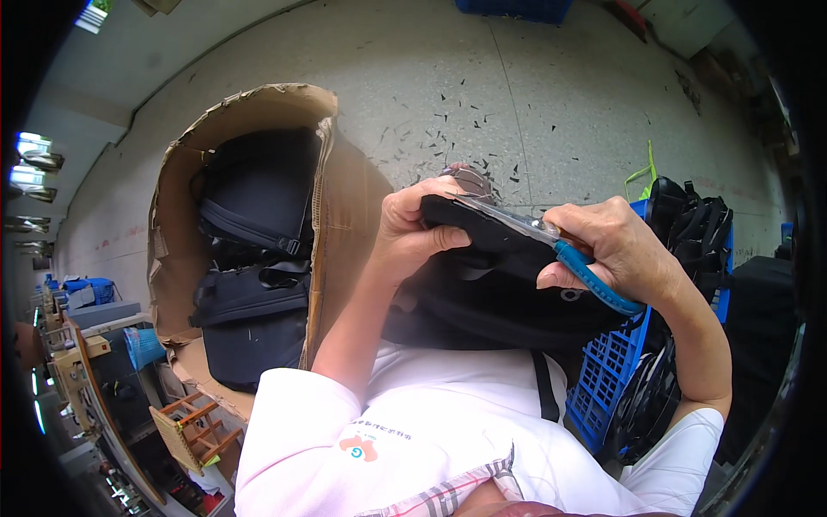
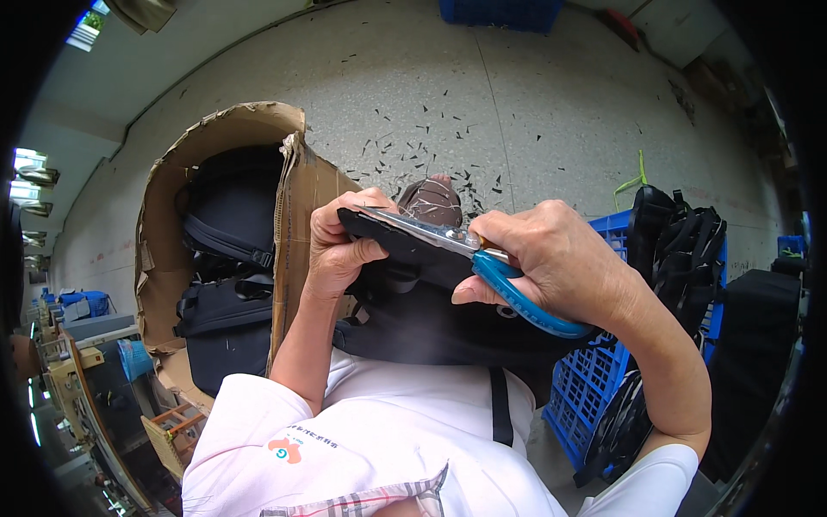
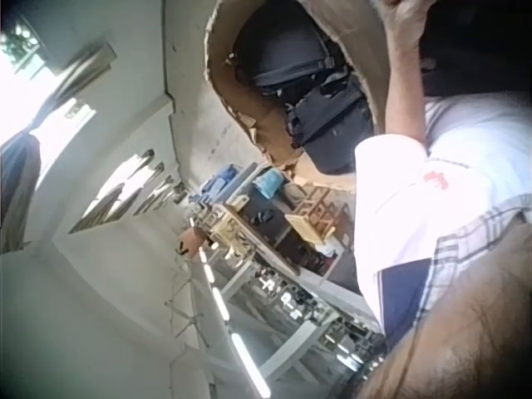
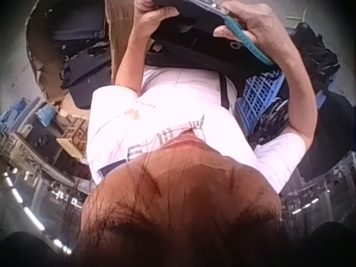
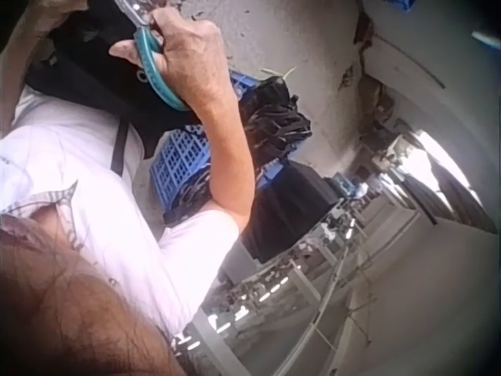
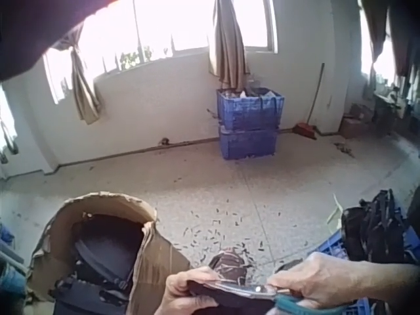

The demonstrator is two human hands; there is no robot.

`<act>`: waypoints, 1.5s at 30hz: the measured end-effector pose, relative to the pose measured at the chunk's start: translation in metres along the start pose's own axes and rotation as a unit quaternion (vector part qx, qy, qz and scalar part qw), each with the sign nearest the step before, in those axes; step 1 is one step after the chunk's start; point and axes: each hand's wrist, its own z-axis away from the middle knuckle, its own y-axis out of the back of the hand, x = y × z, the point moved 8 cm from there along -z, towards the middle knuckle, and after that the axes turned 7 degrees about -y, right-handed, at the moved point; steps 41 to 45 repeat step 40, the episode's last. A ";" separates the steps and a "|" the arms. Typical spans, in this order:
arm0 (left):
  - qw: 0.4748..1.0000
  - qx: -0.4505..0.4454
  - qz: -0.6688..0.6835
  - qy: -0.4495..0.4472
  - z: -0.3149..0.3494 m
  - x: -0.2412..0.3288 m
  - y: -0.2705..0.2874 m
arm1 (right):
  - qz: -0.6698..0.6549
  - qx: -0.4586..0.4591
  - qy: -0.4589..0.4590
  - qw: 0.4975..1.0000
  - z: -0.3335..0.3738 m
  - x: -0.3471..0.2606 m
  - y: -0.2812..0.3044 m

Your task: Trimming excess material and loose threads from black backpacks using scissors.

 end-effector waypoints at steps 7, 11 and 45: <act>0.969 0.233 0.049 -0.071 -0.018 0.038 0.063 | -0.035 0.441 -0.023 0.896 0.082 0.032 0.113; 0.926 0.344 0.115 -0.101 -0.040 0.081 0.116 | -0.140 0.535 -0.049 0.832 0.154 0.093 0.116; 0.874 0.086 -0.477 -0.036 -0.099 0.087 0.060 | -0.568 0.199 -0.018 0.799 0.035 0.045 -0.028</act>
